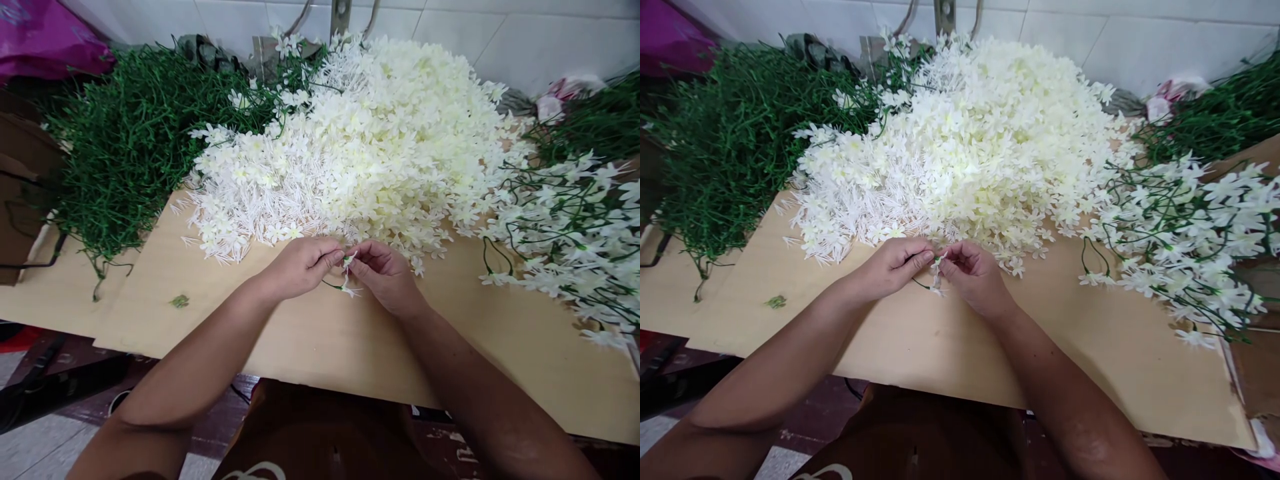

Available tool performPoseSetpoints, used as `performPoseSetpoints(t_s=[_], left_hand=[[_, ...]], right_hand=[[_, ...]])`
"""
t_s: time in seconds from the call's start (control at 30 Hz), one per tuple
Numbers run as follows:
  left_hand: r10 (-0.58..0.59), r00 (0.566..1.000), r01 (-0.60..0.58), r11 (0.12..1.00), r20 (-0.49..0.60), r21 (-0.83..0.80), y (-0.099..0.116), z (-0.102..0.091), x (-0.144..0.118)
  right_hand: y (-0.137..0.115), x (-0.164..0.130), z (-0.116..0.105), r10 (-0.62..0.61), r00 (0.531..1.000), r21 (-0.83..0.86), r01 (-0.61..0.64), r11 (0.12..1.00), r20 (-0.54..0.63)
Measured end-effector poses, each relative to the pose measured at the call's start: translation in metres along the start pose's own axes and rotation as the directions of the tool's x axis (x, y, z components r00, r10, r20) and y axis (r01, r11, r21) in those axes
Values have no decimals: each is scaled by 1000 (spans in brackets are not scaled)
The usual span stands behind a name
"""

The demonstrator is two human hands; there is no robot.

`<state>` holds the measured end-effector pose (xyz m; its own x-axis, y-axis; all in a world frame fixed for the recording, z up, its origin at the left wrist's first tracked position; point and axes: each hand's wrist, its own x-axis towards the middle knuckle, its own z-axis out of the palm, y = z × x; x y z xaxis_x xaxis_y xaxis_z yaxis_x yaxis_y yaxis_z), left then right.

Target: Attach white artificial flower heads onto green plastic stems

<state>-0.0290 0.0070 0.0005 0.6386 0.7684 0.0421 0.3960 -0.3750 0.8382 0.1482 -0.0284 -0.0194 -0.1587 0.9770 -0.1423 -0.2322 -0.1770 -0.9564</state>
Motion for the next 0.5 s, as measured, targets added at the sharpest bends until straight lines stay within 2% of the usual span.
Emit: performPoseSetpoints(t_s=[0.17,0.33,0.5], left_hand=[[19,1000,-19,996,-6,-86,-5,4,3],[43,998,-52,974,-44,-219,-4,9,7],[29,998,-42,968,-57,-246,-3,11,7]], right_hand=[[-3,2,0,56,998,-22,-56,998,-21],[-6,5,-8,134,989,43,-136,990,57],[-4,8,-13,129,989,97,-136,986,77]])
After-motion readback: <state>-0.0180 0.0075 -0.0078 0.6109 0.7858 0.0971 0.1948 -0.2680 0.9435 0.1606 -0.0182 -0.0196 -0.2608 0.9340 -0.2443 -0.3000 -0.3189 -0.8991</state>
